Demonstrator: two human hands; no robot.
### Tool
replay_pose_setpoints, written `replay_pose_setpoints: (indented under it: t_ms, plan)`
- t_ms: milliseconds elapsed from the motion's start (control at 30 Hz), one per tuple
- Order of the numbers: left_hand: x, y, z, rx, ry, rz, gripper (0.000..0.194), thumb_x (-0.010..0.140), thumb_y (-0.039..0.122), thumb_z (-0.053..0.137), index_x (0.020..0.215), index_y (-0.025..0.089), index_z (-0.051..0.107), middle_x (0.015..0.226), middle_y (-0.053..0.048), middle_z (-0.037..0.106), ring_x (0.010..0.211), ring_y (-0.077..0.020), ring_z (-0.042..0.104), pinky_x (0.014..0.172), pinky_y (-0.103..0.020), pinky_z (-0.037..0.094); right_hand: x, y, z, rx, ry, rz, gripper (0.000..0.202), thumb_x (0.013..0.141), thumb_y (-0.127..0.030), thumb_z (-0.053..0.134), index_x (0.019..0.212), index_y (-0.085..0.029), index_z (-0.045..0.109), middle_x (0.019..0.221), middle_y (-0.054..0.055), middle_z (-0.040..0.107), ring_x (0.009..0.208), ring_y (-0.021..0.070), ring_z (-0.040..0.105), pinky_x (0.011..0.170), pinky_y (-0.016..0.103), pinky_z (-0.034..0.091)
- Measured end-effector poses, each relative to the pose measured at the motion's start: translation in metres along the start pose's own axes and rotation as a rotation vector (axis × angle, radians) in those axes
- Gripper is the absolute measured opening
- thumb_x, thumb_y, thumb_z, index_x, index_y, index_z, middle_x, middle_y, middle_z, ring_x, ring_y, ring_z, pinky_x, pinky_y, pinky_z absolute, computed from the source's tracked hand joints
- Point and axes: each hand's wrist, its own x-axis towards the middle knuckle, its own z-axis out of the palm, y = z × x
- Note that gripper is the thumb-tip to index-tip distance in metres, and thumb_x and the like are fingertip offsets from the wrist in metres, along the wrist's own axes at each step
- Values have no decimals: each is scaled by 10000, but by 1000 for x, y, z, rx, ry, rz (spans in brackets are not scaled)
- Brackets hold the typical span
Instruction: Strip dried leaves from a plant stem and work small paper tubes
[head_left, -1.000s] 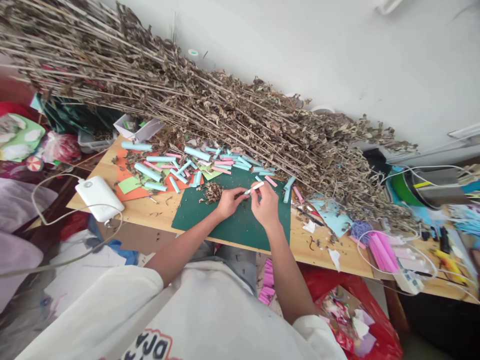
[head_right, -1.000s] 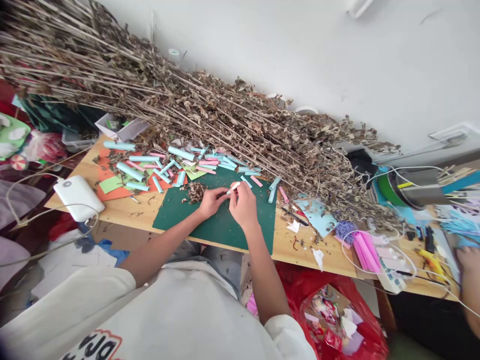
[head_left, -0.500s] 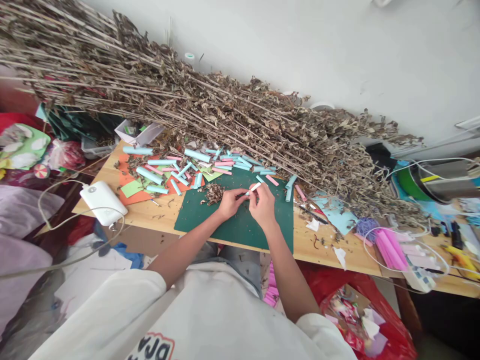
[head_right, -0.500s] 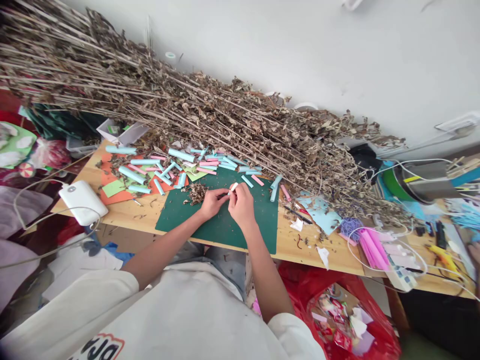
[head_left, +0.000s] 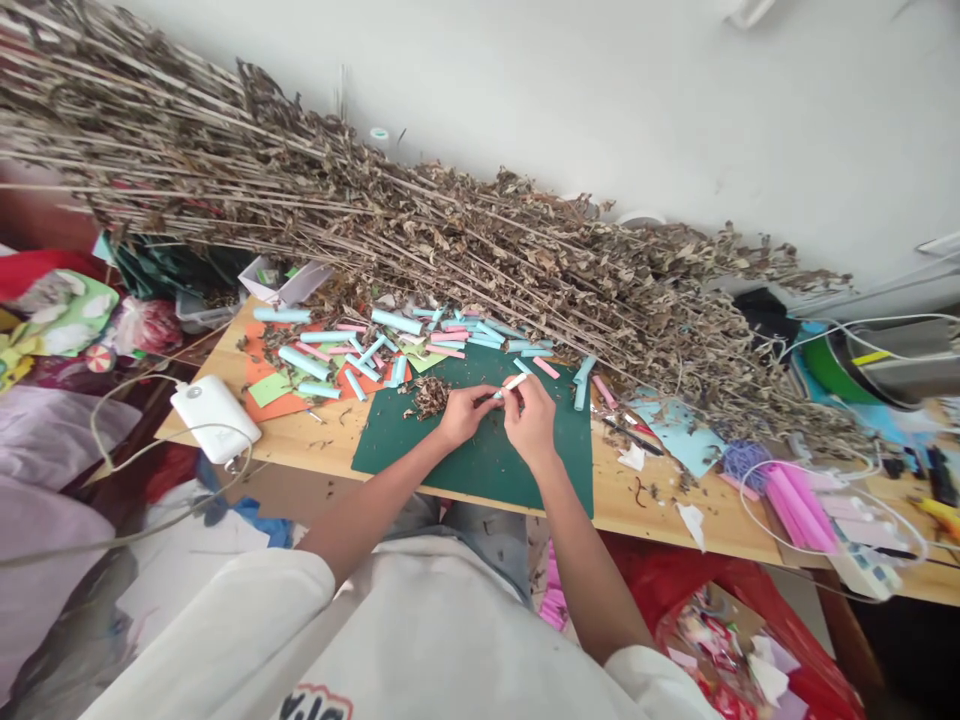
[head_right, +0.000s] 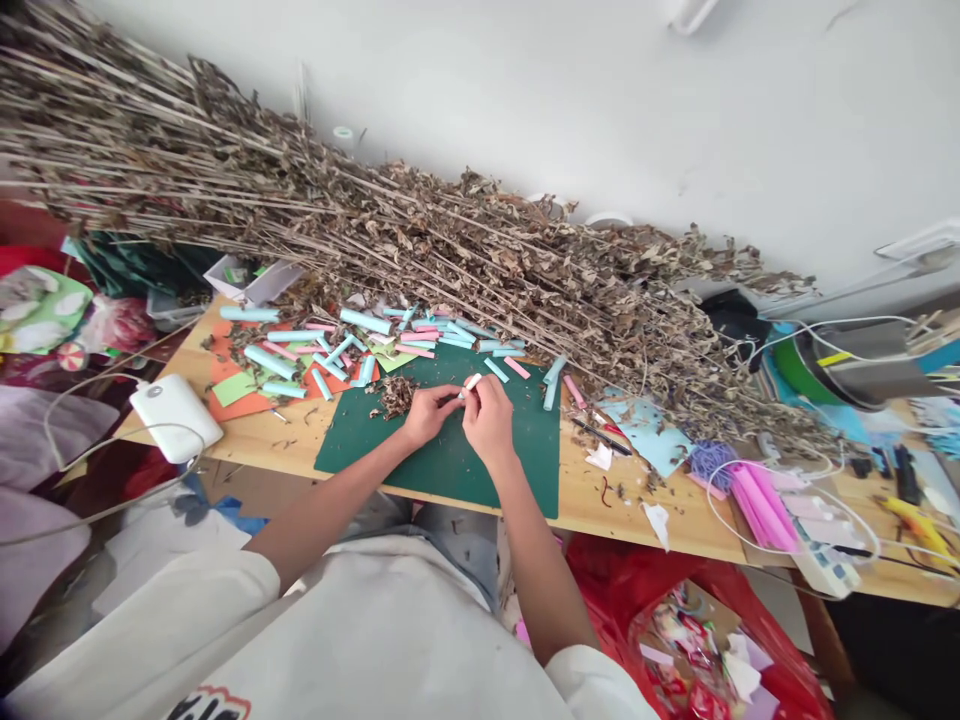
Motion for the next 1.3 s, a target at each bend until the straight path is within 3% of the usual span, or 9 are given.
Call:
replay_pose_setpoints:
  t_ms: [267,433,467,533,600,667,833,1100,1300]
  plan:
    - [-1,5,-2,17,-3,-6,241,877,342,626,988,171,753,899,-31,755,788,-166,679,745,-231,504,-5,-5,0,34,16,85,136,932,-234,442,899,-202,570,854,50,578,732,173,562,687,302,473]
    - [-1,7,-2,79,23,-30,258,879,355,615,954,153,756,839,-22,748,713,-160,659,690,-230,491,10,-22,-6,223,127,115,146,865,-345,583,922,-211,569,1025,83,611,1001,217,575,883,371,467]
    - [-1,7,-2,85,27,-29,261,876,358,619,947,148,757,825,-20,746,698,-157,653,679,-228,490,14,-26,-4,328,147,135,176,876,-387,573,891,-211,567,998,77,618,969,207,584,853,358,474]
    - [-1,8,-2,94,20,-17,251,869,350,630,932,144,758,809,-17,743,688,-152,649,673,-222,488,21,-33,4,560,168,213,331,931,-462,479,718,-212,517,749,30,583,720,158,567,671,301,464]
    - [-1,8,-2,101,6,0,227,869,330,632,917,147,759,816,-17,745,688,-148,650,674,-219,489,28,-39,14,743,235,301,512,960,-524,393,547,-224,352,509,-34,381,482,109,398,494,266,345]
    - [-1,6,-2,96,6,7,211,868,315,633,925,155,758,847,-24,750,710,-152,657,689,-224,495,35,-41,20,850,336,357,587,946,-583,393,507,-234,220,451,-70,216,405,81,244,428,260,222]
    - [-1,-3,-1,52,44,-29,228,838,333,672,953,155,757,880,-39,758,737,-170,672,709,-247,516,49,-39,21,1020,423,404,637,891,-638,476,489,-236,189,429,-96,139,371,56,147,393,248,135]
    - [-1,0,-1,91,31,-26,222,847,322,665,974,169,763,916,-47,765,742,-189,687,705,-269,527,40,-19,34,1040,357,455,654,837,-636,551,462,-234,198,395,-99,166,355,44,146,385,236,125]
    - [0,-1,-2,99,29,-20,222,854,323,651,971,170,762,872,-39,761,742,-187,684,712,-269,522,43,-19,35,976,312,443,657,837,-652,536,467,-237,186,397,-93,181,361,49,164,393,243,134]
